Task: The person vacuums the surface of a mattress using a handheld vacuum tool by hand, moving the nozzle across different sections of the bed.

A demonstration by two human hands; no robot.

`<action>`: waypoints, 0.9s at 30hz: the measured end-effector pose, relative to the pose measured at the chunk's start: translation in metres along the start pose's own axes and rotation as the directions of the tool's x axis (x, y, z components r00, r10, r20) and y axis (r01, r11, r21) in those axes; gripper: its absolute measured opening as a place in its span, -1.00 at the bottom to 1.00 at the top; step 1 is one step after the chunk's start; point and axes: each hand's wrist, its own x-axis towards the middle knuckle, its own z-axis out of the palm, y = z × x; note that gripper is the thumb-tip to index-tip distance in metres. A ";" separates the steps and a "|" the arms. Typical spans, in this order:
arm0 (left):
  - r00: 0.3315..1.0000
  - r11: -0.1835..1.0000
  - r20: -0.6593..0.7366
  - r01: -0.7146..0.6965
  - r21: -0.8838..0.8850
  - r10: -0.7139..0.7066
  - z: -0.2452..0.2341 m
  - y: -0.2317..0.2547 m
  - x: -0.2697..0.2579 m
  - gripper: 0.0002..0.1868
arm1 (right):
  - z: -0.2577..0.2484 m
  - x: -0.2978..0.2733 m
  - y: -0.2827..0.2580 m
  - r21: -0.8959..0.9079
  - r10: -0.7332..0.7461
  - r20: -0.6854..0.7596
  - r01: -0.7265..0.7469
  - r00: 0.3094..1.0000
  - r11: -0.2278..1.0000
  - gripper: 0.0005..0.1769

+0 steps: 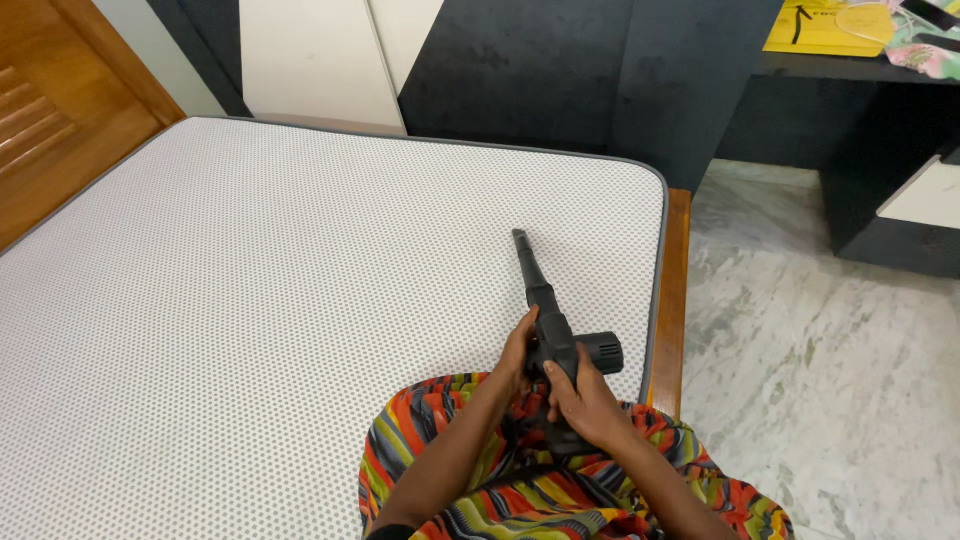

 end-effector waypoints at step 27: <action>0.993 0.999 0.113 -0.012 -0.048 0.018 0.003 -0.039 0.024 -0.16 | -0.014 -0.019 -0.016 -0.088 0.013 -0.023 -0.015 1.000 0.996 -0.34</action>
